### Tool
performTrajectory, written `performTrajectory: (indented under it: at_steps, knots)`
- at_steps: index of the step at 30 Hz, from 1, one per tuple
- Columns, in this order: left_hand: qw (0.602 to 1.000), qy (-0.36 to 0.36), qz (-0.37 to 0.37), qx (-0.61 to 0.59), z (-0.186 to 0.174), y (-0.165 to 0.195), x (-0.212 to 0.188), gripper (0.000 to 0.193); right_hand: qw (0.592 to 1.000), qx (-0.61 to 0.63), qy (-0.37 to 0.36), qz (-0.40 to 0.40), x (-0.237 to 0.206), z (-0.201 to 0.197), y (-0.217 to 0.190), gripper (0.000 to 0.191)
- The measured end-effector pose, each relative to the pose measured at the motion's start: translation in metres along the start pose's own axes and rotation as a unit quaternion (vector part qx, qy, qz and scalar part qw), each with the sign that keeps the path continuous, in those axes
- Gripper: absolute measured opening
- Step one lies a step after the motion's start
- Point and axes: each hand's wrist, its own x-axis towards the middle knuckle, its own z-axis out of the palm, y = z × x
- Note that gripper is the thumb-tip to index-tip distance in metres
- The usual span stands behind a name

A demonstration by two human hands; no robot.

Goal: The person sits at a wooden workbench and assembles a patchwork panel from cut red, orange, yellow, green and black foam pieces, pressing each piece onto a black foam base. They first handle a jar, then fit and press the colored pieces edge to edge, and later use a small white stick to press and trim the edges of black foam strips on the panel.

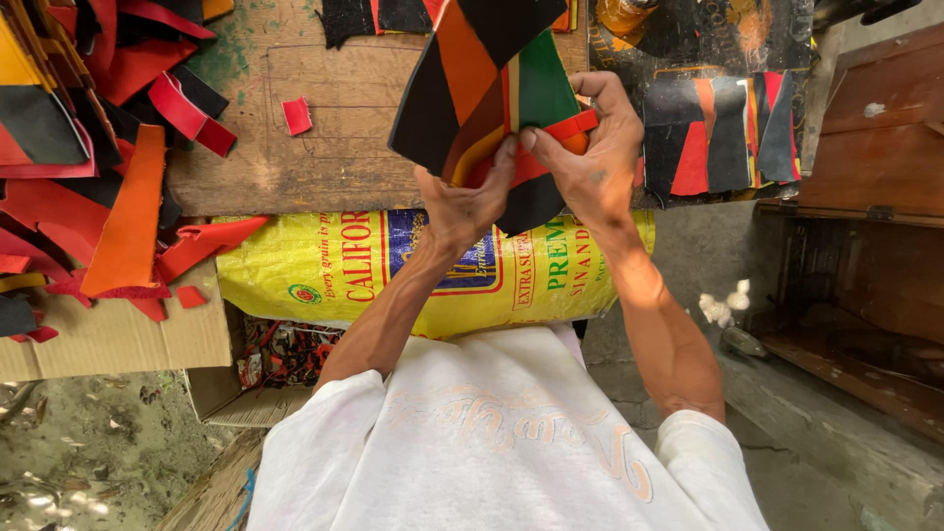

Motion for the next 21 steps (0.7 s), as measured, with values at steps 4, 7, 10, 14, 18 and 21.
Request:
performTrajectory:
  at_steps: [4, 7, 10, 14, 18, 21]
  knots:
    - [0.989, 0.030, -0.128, -0.064, -0.002, -0.008, -0.001, 0.022, 0.997, -0.046, -0.046, 0.051, 0.007, -0.008, 0.001, 0.044]
    - [0.986, 0.041, -0.135, -0.086, -0.002, -0.012, -0.003, 0.023, 0.994, -0.091, -0.048, 0.030, 0.009, -0.006, 0.007, 0.042]
    - [0.985, 0.048, -0.133, -0.097, -0.008, -0.014, -0.005, 0.027, 0.991, -0.126, -0.050, -0.002, 0.007, -0.001, 0.013, 0.039]
    - [0.970, -0.046, -0.213, -0.111, -0.033, -0.013, -0.010, 0.033, 0.994, -0.060, -0.091, 0.028, 0.011, -0.006, 0.015, 0.047]
    - [0.950, -0.090, -0.253, -0.159, -0.061, -0.020, -0.023, 0.039, 0.988, -0.052, -0.124, 0.070, 0.019, -0.009, 0.017, 0.057]
    - [0.966, -0.028, -0.228, -0.120, -0.064, -0.028, -0.040, 0.039, 0.976, -0.108, -0.172, 0.076, 0.016, 0.001, 0.023, 0.067]
